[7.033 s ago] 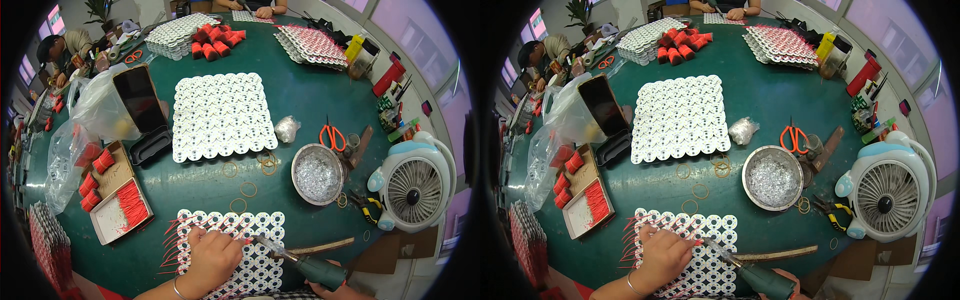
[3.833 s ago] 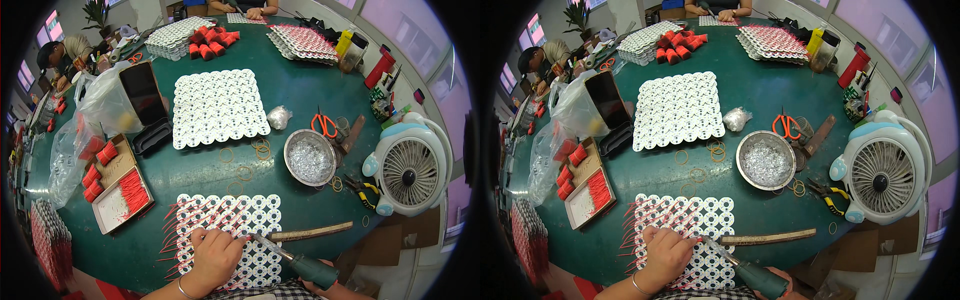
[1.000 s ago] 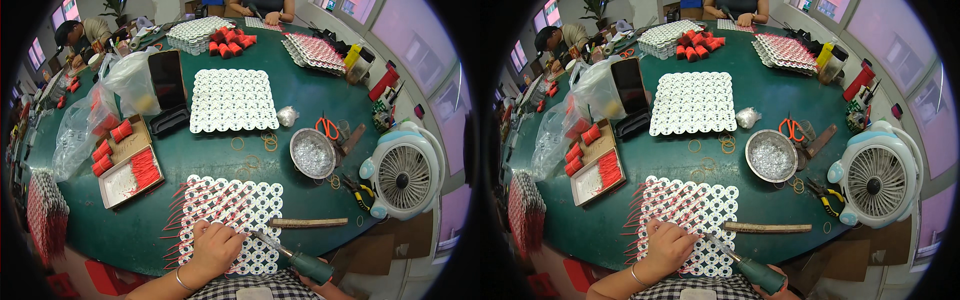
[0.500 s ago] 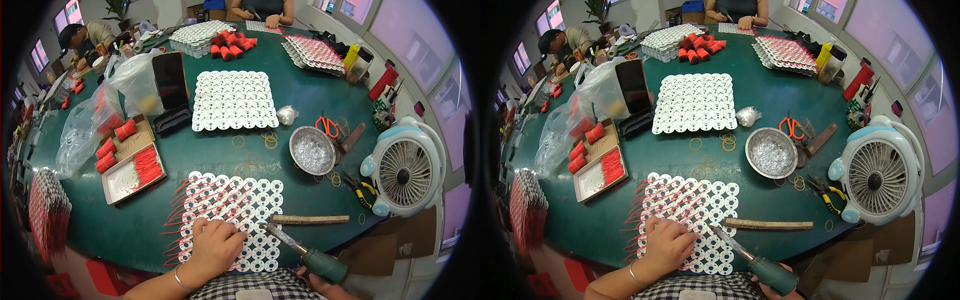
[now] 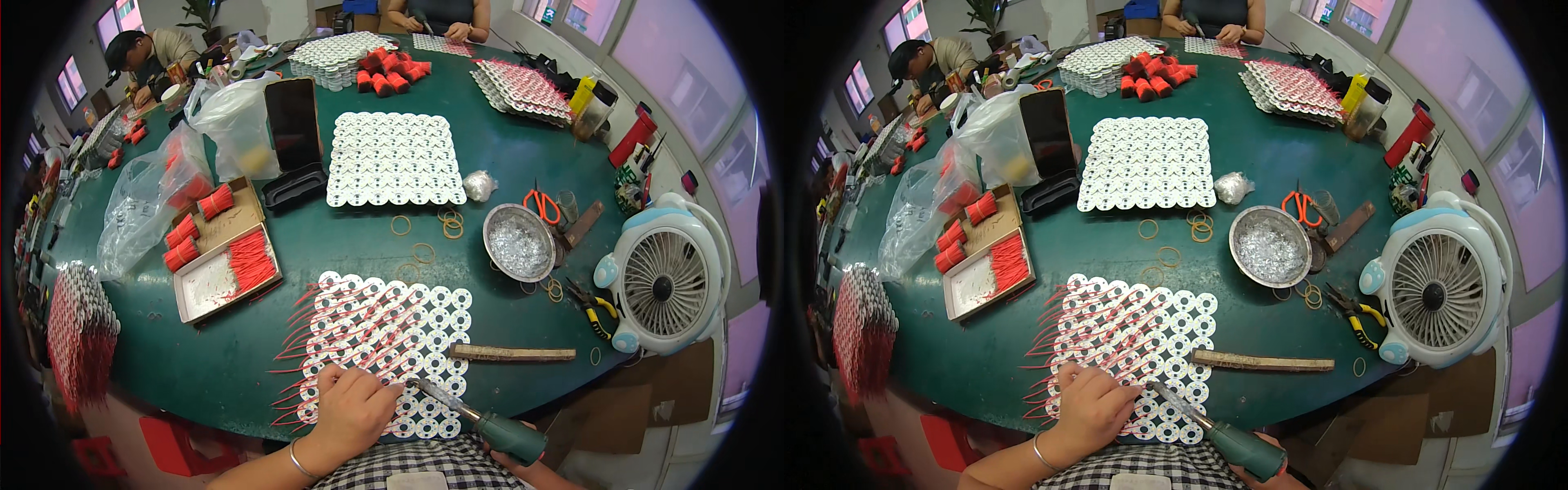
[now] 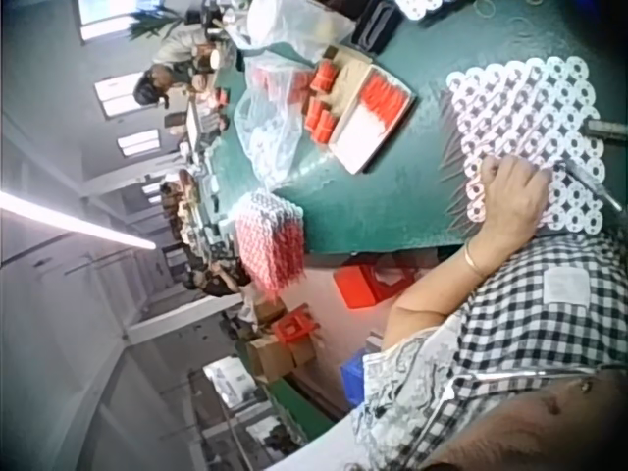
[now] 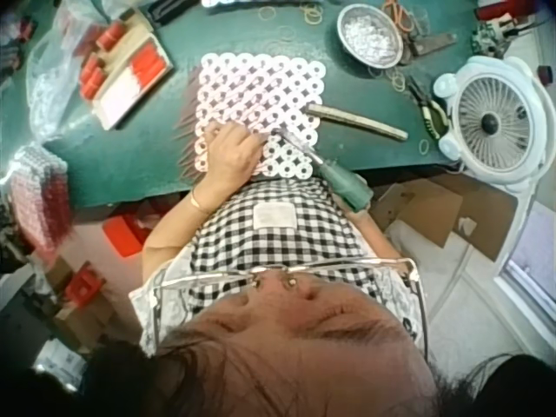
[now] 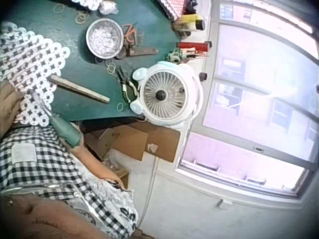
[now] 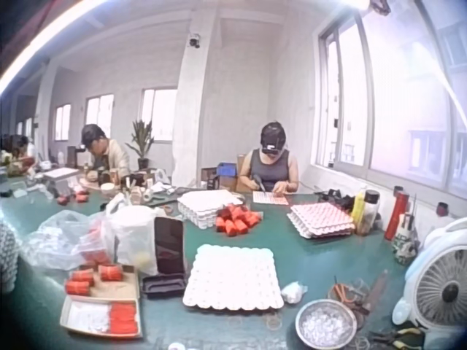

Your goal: The person solders wires onto a panel of LED circuit boards by taking wires from a box, placing them onto the contact points, and attaching them with a soldering iron.

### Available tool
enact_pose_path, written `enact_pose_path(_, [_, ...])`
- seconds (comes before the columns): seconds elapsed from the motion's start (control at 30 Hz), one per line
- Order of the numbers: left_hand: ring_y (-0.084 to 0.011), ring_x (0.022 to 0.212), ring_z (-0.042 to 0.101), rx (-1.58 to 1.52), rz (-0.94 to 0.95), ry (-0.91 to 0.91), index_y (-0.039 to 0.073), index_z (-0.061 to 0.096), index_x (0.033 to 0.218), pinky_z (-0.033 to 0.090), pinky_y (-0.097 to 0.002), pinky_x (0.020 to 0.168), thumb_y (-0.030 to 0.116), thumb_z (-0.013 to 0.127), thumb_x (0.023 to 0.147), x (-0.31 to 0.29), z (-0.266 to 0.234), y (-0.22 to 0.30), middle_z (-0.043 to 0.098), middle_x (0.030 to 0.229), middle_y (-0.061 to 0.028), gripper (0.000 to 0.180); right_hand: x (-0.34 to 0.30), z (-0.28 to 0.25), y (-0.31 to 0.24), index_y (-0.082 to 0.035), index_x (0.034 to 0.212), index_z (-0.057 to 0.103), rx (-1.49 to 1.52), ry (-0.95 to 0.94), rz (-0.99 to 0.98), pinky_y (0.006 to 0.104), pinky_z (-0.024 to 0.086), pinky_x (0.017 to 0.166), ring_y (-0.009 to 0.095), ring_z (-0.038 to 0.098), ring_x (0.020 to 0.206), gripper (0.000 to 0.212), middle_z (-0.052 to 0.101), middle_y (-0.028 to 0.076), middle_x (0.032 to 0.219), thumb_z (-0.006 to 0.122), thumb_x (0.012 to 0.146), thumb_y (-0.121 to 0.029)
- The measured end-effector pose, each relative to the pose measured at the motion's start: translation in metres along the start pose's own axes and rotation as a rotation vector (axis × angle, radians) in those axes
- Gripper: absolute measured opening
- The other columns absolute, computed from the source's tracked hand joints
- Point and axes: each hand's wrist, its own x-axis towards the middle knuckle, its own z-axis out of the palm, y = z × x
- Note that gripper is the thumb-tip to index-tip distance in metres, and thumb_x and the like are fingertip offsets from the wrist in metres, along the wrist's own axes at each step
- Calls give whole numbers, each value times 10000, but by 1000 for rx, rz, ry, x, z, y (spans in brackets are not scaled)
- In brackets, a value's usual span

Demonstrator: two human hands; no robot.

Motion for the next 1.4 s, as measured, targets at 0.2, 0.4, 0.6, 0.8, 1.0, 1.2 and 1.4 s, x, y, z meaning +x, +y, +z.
enact_pose_path(0.2, [-157,692,499,-2,-1,2,166,673,778,305,-362,717,108,733,607,1,1,1,480,663,35,190,10,8,-14,-12,966,629,-68,-41,-152,289,501,659,151,643,729,242,660,57,826,711,748,-80])
enact_pose_path(0.4, [-159,693,496,18,-7,5,165,672,775,305,-362,719,116,731,618,1,1,2,478,673,31,175,10,5,-14,4,1000,618,-190,-59,-275,297,503,672,182,650,749,269,664,94,880,702,772,-114])
enact_pose_path(0.6, [-149,714,507,18,-6,38,180,674,779,305,-360,728,136,739,621,2,3,3,513,705,48,177,5,1,3,68,1096,580,139,-29,-324,322,517,707,244,661,796,355,666,172,959,657,842,-168])
enact_pose_path(0.8, [-141,721,516,48,43,-2,185,675,785,304,-361,725,150,743,632,0,1,11,527,701,63,171,-23,-21,83,110,1186,503,50,-9,-18,346,532,675,250,649,758,440,584,244,1152,575,911,-226])
enact_pose_path(1.0, [-137,707,515,45,29,-12,186,675,791,305,-364,724,150,738,630,-1,2,11,527,691,60,177,-22,-13,53,30,1069,572,-87,8,-100,314,509,680,195,648,758,317,627,139,998,653,818,-145])
enact_pose_path(1.2, [-138,700,514,48,40,0,185,674,789,305,-365,725,150,736,627,-3,3,11,530,691,63,177,-15,1,3,-36,971,630,-205,15,-166,288,489,683,150,647,758,250,664,51,870,718,741,-78])
enact_pose_path(1.4, [-138,709,519,73,33,-13,183,673,788,304,-363,729,159,739,624,-6,0,10,534,695,61,178,-5,1,-8,-33,1094,568,-382,-118,-225,308,471,814,155,642,862,377,659,53,945,708,744,-53])
